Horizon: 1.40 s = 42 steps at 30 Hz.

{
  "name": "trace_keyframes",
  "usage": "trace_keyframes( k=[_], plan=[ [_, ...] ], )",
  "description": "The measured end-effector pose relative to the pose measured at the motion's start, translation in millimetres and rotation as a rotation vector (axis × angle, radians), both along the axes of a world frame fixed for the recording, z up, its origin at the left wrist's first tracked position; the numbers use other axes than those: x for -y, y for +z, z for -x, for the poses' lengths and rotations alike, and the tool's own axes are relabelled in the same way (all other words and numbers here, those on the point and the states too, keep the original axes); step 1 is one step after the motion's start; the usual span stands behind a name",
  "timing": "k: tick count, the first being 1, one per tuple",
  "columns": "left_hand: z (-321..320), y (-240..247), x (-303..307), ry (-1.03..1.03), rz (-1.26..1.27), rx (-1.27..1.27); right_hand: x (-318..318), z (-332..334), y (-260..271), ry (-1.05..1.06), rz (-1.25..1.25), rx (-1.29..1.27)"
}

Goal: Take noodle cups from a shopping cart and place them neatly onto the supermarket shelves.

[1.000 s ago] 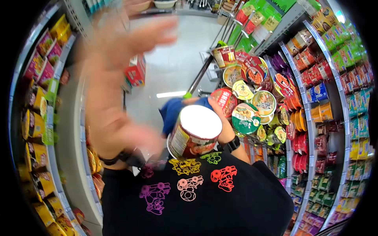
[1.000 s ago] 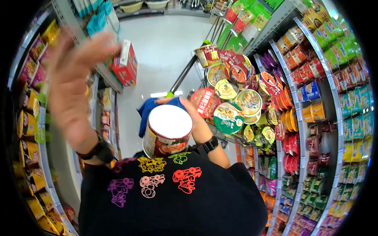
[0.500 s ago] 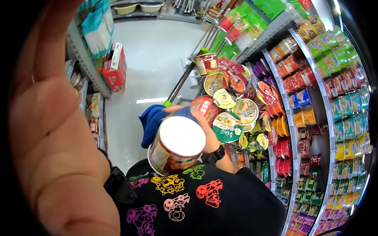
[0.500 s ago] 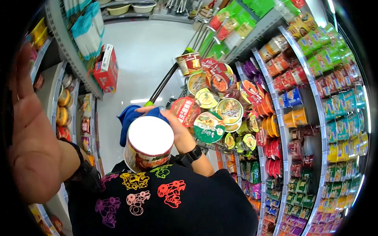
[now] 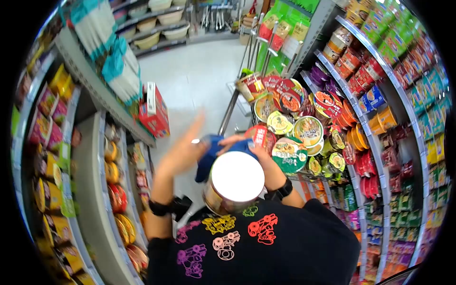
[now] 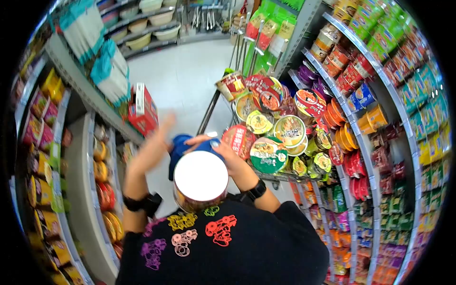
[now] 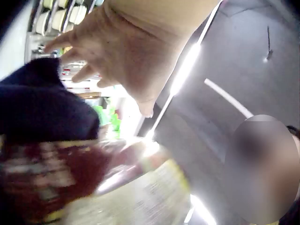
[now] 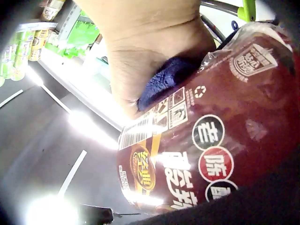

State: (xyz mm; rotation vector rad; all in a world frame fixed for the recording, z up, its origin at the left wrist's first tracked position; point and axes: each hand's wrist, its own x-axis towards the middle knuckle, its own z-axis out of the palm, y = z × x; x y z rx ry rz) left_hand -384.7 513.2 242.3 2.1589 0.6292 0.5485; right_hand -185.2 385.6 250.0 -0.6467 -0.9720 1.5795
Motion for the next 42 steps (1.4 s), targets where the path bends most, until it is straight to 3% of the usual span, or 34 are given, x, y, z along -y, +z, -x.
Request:
trace_keyframes(
  k=[1,3,5,6,8,12,18,21,24,27,30,33,36,39,42],
  plan=[
    [-10.3,3.3,11.1,-0.136,0.305,-0.324,-4.9,-4.6,-8.7,0.013,-0.032,0.006],
    [-20.2,-28.9,34.5,-0.151,0.474,0.093,-9.3,-5.1,-17.2,0.017,-0.090,-0.040],
    [-23.5,-36.2,48.8,-0.106,0.843,0.315,-9.1,-3.8,-21.5,-0.091,-0.115,0.005],
    [-25.7,-37.0,50.0,-0.069,0.870,0.316,-10.8,-5.0,-26.9,-0.166,-0.123,0.073],
    [-24.6,-38.8,44.3,-0.058,0.759,0.221,-11.1,-8.6,-36.5,-0.308,-0.120,0.213],
    [-20.5,-33.2,45.1,0.051,0.656,0.174,3.5,-15.6,-24.5,-0.710,-0.129,0.738],
    [-19.4,-1.4,53.6,0.258,0.130,0.168,3.5,-24.9,-20.9,-0.716,-0.543,1.000],
    [-14.7,13.1,53.9,0.316,-0.129,-0.014,3.2,-18.1,-23.4,-0.626,-0.452,0.831],
    [-11.1,35.2,60.2,0.343,-0.230,-0.333,-1.6,-14.9,-52.4,-0.528,-0.333,0.701],
    [-5.1,21.9,49.3,0.297,-0.222,-0.349,3.3,-5.7,-68.2,-0.100,-0.013,0.217],
    [-0.6,12.6,41.9,0.279,-0.209,-0.389,11.3,-0.5,-86.2,0.002,0.506,-0.026],
    [3.5,8.8,36.5,0.266,-0.144,-0.403,19.3,-3.2,-79.5,0.066,0.386,-0.231],
    [12.8,-5.9,24.7,0.219,-0.059,-0.405,13.9,-12.6,-100.2,0.206,0.051,0.188],
    [17.7,-18.7,18.2,0.195,-0.017,-0.419,11.9,-12.5,-120.1,0.286,-0.021,-0.028],
    [14.6,-20.9,17.8,0.198,0.024,-0.421,15.6,-4.3,-134.6,0.269,0.087,-0.190]
  ],
)
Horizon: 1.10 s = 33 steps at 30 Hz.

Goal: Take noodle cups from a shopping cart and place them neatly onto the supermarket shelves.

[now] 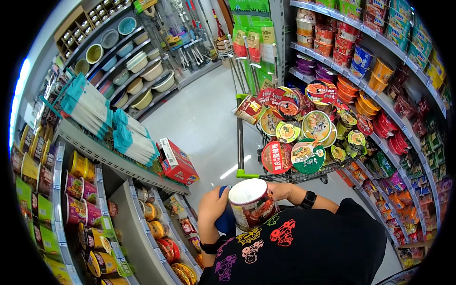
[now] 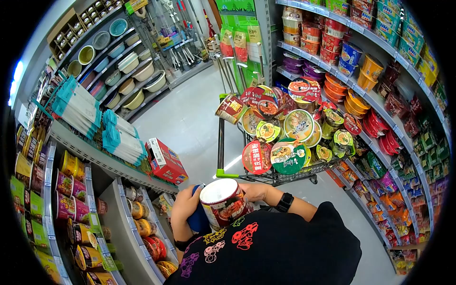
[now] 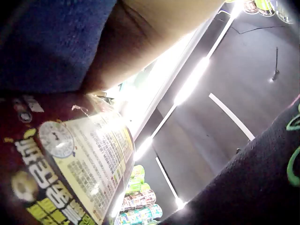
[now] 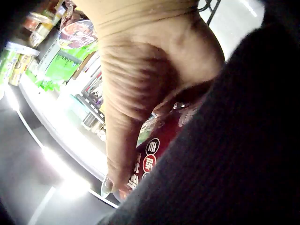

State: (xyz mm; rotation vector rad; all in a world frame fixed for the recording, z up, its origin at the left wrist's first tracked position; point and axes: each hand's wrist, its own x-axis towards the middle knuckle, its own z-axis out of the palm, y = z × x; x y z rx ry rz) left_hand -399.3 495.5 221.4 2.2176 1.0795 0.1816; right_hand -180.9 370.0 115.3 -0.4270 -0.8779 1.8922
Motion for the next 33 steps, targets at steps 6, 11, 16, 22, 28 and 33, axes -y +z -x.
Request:
trace_keyframes(
  k=[6,11,16,22,28,33],
  plan=[
    [-10.3,4.1,-2.3,0.081,0.031,0.249,6.0,4.8,-28.9,-0.067,0.210,-0.291],
    [-18.1,-27.4,-12.2,0.165,0.147,0.578,-0.9,12.8,-49.3,-0.150,0.328,-0.531],
    [-38.7,-4.7,-5.2,0.291,-0.098,0.743,-19.1,8.5,-4.7,-0.123,0.254,-0.421],
    [-45.7,30.7,0.7,0.368,-0.286,0.933,-27.0,10.0,80.3,-0.468,0.000,0.098],
    [-50.4,27.5,9.1,0.323,-0.274,1.094,-32.1,2.2,94.8,-0.642,-0.217,0.385],
    [-55.5,19.0,11.1,0.326,-0.276,1.114,-31.7,0.3,96.2,-0.757,-0.227,0.533]
  ],
)
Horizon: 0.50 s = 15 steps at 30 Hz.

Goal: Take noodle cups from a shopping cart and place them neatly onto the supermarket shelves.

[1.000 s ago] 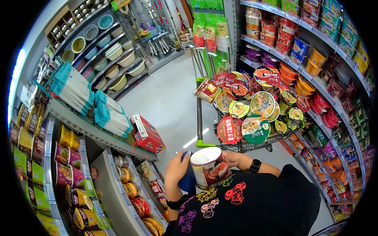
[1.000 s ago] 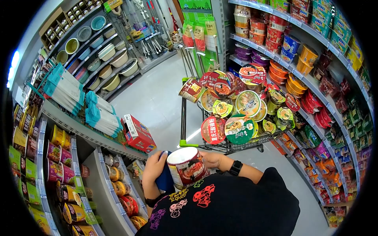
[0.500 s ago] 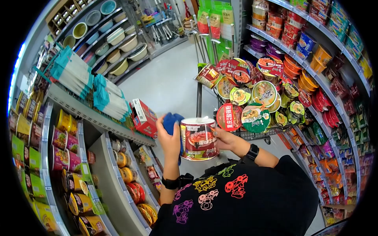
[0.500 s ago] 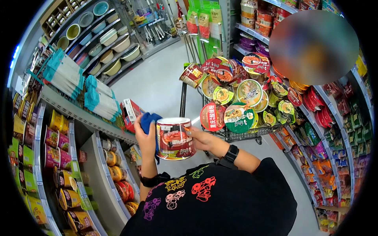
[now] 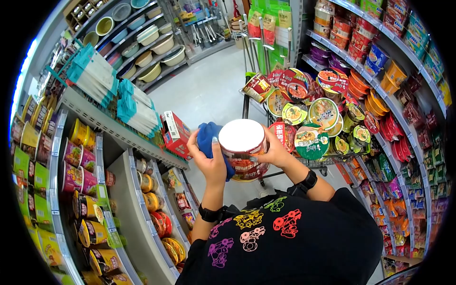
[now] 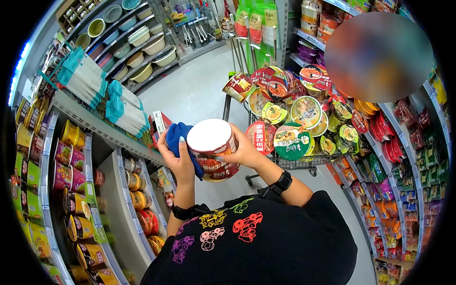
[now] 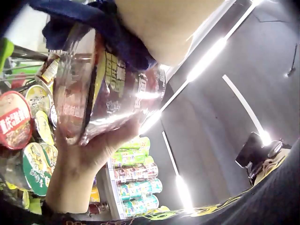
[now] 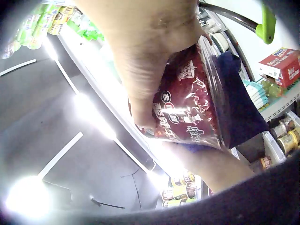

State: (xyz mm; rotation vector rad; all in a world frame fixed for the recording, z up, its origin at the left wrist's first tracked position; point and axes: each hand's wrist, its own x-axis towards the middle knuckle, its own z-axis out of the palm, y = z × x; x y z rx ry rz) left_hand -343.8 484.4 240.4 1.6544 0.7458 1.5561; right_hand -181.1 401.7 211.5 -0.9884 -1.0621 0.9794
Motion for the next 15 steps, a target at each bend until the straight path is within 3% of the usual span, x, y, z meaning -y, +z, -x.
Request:
trace_keyframes(
  k=[4,10,12,15],
  plan=[
    [-4.8,-5.3,5.3,-0.187,0.072,0.003,-0.7,-1.3,-6.8,-0.179,0.061,-0.058],
    [-11.5,-32.6,-27.2,-0.446,0.574,0.216,5.7,-36.9,-27.9,-0.452,0.146,-0.361],
    [-14.1,-35.4,-31.0,-0.596,0.825,0.318,12.6,-47.5,-30.6,-0.474,0.088,-0.386],
    [-29.2,-45.6,-37.3,-0.820,0.919,0.362,23.5,-56.9,-36.6,-0.467,0.055,-0.478]
  ],
)
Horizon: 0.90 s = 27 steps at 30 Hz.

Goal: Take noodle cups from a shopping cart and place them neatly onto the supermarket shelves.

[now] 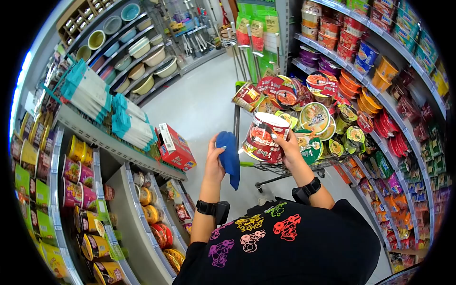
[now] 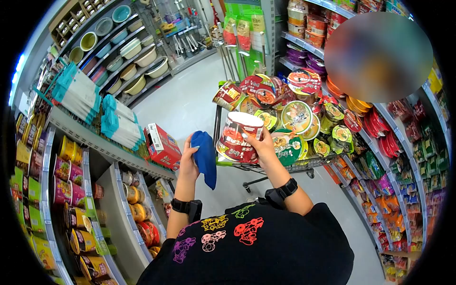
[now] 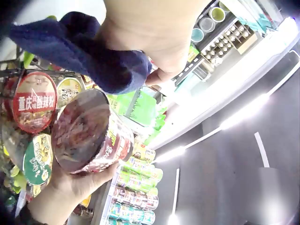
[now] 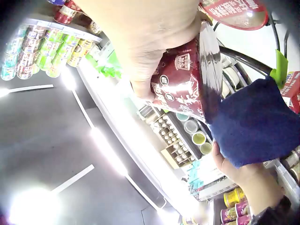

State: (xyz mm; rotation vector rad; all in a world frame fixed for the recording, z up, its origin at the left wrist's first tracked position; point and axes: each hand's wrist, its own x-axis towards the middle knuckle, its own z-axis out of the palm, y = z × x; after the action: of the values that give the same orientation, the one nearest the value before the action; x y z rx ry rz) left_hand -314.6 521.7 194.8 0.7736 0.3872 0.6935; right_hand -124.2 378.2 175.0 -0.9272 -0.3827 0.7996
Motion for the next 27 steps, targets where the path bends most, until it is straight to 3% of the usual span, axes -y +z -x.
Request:
trace_keyframes(
  k=[6,9,10,13,15,16,25,27],
  plan=[
    [-36.5,34.8,5.4,-0.187,0.036,0.260,16.5,-8.3,12.3,0.013,-0.243,-0.155],
    [-45.1,25.3,-18.0,-0.096,-0.249,0.032,17.0,-17.4,10.0,-0.043,-0.232,0.027],
    [-47.0,9.5,-28.4,0.029,-0.429,-0.190,17.0,-16.7,12.1,-0.066,-0.190,0.032],
    [-34.9,-95.7,-91.7,0.139,-0.876,-0.714,11.6,-19.2,-6.7,-0.032,-0.206,0.035],
    [-21.3,-111.5,-84.6,0.203,-1.116,-1.118,5.0,-12.5,-12.2,-0.015,-0.185,-0.002],
    [-14.3,-124.9,-85.7,0.127,-1.134,-1.211,3.0,-10.8,-16.5,-0.006,-0.144,0.036],
    [-4.8,-137.4,-71.7,-0.062,-1.002,-0.938,-15.8,-4.1,-24.9,0.033,-0.034,0.296],
    [-7.9,-150.1,-70.2,-0.057,-1.143,-0.920,-21.9,-3.2,-32.4,0.027,-0.018,0.348]
  ],
)
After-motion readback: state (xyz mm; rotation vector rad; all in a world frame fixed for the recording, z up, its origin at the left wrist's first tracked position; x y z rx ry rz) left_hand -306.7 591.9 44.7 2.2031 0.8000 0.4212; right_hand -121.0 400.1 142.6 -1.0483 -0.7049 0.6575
